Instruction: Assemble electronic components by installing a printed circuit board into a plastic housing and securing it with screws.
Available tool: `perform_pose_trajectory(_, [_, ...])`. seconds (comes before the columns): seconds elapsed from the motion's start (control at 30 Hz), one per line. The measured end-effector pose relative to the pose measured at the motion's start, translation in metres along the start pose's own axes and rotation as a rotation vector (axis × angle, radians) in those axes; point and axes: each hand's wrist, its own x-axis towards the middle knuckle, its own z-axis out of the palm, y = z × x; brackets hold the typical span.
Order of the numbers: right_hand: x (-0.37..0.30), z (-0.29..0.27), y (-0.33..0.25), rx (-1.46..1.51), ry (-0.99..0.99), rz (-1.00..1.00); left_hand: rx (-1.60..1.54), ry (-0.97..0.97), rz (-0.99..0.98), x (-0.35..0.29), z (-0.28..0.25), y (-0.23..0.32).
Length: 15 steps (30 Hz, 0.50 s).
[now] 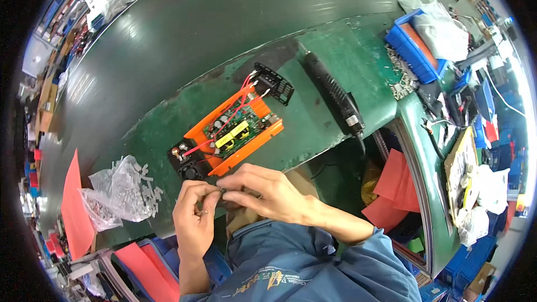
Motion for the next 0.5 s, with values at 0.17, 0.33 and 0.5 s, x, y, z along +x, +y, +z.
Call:
perform_pose_trajectory(0.17, [-0.011, -0.009, -0.004, -0.027, 0.1, 0.171, -0.203, -0.034, -0.064, 0.006, 0.017, -0.007])
perform_pose_trajectory(0.33, [-0.027, -0.02, -0.001, 0.004, 0.165, 0.287, -0.295, 0.168, -0.132, 0.018, 0.017, -0.001])
perform_pose_trajectory(0.5, [-0.027, -0.025, -0.006, 0.051, 0.252, 0.479, -0.714, 0.054, -0.332, 0.028, 0.005, -0.016])
